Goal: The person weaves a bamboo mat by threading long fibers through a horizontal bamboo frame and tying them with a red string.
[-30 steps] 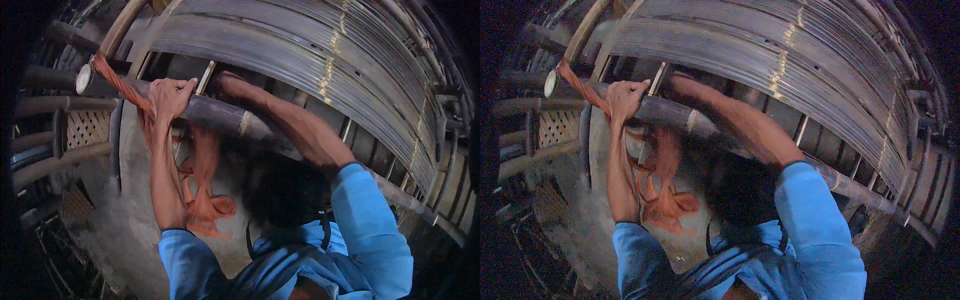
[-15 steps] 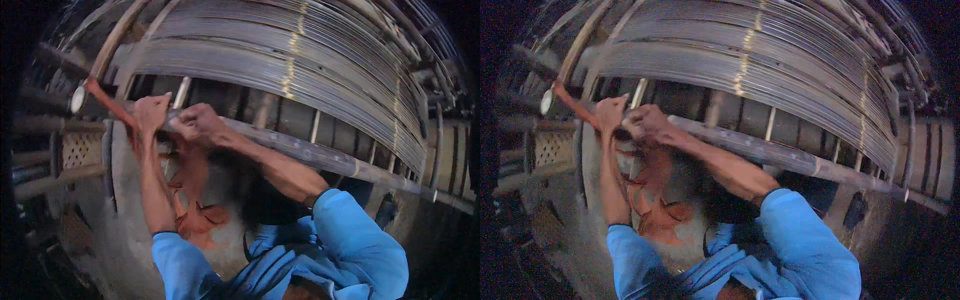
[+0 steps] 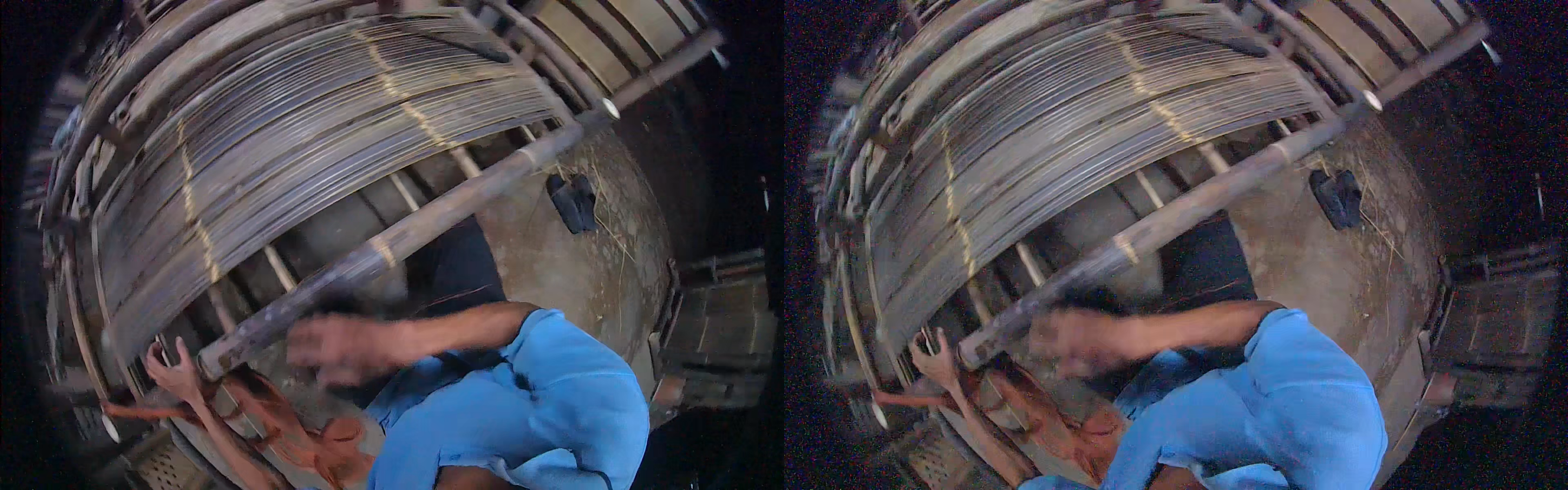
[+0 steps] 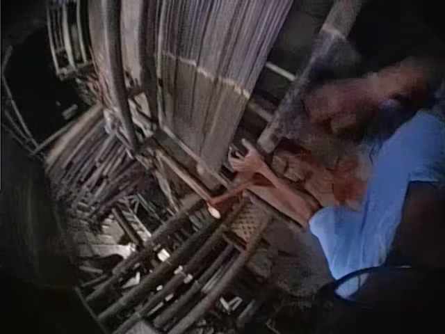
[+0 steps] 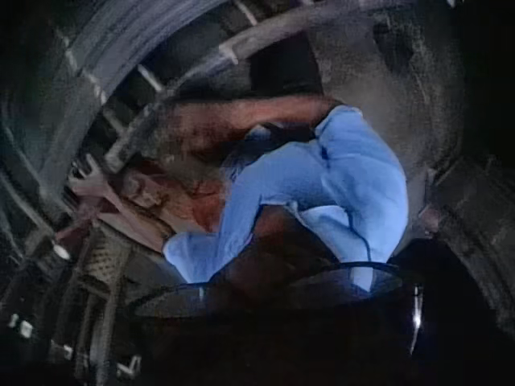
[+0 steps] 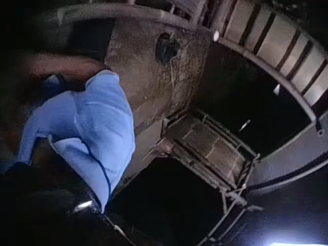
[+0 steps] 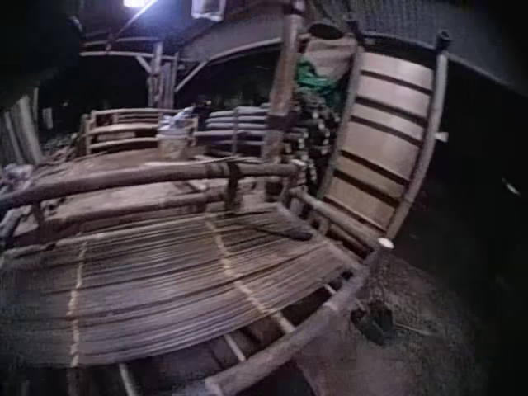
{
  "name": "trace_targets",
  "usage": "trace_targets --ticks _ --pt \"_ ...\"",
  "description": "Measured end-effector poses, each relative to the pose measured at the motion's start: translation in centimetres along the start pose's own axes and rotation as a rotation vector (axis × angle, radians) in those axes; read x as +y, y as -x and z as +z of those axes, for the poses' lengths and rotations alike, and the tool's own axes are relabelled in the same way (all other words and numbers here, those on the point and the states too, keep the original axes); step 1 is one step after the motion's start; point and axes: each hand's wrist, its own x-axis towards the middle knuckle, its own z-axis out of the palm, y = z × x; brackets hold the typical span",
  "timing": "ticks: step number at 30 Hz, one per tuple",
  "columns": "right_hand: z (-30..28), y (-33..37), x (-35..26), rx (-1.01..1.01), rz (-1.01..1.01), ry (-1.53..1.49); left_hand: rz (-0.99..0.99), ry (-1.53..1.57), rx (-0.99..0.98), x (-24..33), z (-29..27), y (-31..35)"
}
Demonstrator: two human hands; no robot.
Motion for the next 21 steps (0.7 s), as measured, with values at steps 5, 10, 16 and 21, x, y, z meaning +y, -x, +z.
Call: trace_targets --ticks 5,10,16,21 --pt "-14.9 5.0 7.7 0.524 0.113 0.640 0.317 0.232 0.022 11.2 1.5 -1.1" --pt "-19.6 7.6 12.7 0.447 0.250 0.809 0.235 0.199 -0.115 14.8 3.2 -1.9" --pt "-19.8 8.1 14.7 0.390 0.264 0.895 0.267 0.223 -0.066 14.6 2.7 -2.1" --pt "-20.6 8.8 13.4 0.215 0.241 0.776 0.371 0.208 -0.114 12.6 1.9 -0.6"
